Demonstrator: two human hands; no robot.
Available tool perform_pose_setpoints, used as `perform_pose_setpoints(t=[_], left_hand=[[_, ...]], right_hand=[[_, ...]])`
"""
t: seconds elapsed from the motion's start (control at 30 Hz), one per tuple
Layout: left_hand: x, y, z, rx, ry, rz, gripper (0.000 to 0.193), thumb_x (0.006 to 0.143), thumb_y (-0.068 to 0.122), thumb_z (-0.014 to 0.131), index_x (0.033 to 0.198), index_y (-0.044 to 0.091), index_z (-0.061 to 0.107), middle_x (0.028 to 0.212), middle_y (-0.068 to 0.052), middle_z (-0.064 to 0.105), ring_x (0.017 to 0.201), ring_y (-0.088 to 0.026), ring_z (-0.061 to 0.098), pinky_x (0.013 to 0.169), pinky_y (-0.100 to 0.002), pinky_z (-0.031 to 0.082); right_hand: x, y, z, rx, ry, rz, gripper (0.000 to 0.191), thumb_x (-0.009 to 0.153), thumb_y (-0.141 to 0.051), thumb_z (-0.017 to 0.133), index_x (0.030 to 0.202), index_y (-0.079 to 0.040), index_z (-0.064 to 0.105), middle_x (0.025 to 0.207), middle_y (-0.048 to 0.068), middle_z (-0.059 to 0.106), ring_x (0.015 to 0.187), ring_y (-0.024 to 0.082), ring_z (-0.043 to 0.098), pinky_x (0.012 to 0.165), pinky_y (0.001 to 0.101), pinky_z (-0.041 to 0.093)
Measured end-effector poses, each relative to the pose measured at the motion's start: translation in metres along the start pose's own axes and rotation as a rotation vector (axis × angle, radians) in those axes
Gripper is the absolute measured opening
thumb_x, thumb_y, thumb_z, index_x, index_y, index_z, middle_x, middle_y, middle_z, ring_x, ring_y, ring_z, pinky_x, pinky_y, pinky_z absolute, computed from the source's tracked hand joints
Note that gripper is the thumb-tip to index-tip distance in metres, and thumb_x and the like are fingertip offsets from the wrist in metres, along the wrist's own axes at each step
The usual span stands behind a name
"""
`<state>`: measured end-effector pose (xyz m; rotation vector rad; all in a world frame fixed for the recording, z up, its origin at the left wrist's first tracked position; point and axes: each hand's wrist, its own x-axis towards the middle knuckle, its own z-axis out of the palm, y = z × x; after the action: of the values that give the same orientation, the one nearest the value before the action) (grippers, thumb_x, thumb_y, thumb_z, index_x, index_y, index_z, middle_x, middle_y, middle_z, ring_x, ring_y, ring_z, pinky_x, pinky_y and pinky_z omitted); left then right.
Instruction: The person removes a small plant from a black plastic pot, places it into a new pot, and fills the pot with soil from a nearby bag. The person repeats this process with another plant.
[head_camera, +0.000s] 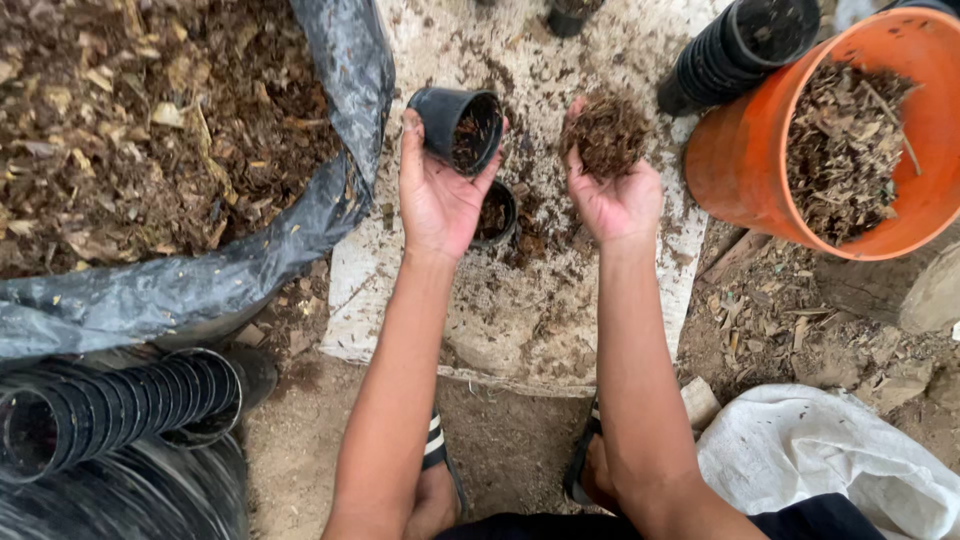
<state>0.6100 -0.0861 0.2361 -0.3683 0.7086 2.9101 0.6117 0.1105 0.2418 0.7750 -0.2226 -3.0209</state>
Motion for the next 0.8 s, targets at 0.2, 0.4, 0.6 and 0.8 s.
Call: perform_pose_setpoints(t=[0.2,0.4,0.6,0.8], left_hand=[[-0.006,-0.002,-0.014,0.058,0.134,-0.106,0.070,0.093,0.057,0.057,0.138,0.004,0.046,0.128,-0.019,0.062,0.114,-0.032,0.066,0.099,-0.041,0.055],[0.019,0.001,-0.040,0.404,0.380,-0.219,0.077,0.081,0.060,0.059,0.138,0.009,0.047,0.122,-0.018,0.060,0.102,-0.027,0.065,0.082,-0.040,0.055],[0.047,-0.006,-0.078,0.273,0.529,-0.443,0.083,0.085,0.063,0.058,0.145,0.008,0.041,0.125,-0.023,0.060,0.106,-0.032,0.064,0.078,-0.036,0.057],[0.028,-0.019,-0.100,0.369,0.483,-0.412,0.084,0.096,0.062,0.047,0.142,-0.009,0.043,0.110,-0.032,0.064,0.090,-0.032,0.072,0.074,-0.032,0.064]], right_hand=[[-0.017,-0.009,0.003,0.003,0.207,-0.124,0.039,0.099,-0.003,0.034,0.130,0.020,0.043,0.119,0.036,0.057,0.105,0.045,0.064,0.090,0.0550,0.061],[-0.031,-0.008,-0.002,0.012,0.131,-0.074,0.044,0.098,-0.002,0.031,0.133,0.021,0.041,0.122,0.038,0.056,0.107,0.046,0.064,0.090,0.0564,0.060],[-0.031,-0.006,-0.024,-0.079,0.116,-0.056,0.043,0.099,-0.003,0.032,0.133,0.021,0.043,0.123,0.038,0.057,0.111,0.045,0.064,0.092,0.0547,0.060],[-0.038,-0.006,-0.039,-0.176,0.211,-0.109,0.041,0.099,-0.002,0.033,0.129,0.023,0.046,0.122,0.037,0.059,0.111,0.045,0.065,0.093,0.0539,0.060]])
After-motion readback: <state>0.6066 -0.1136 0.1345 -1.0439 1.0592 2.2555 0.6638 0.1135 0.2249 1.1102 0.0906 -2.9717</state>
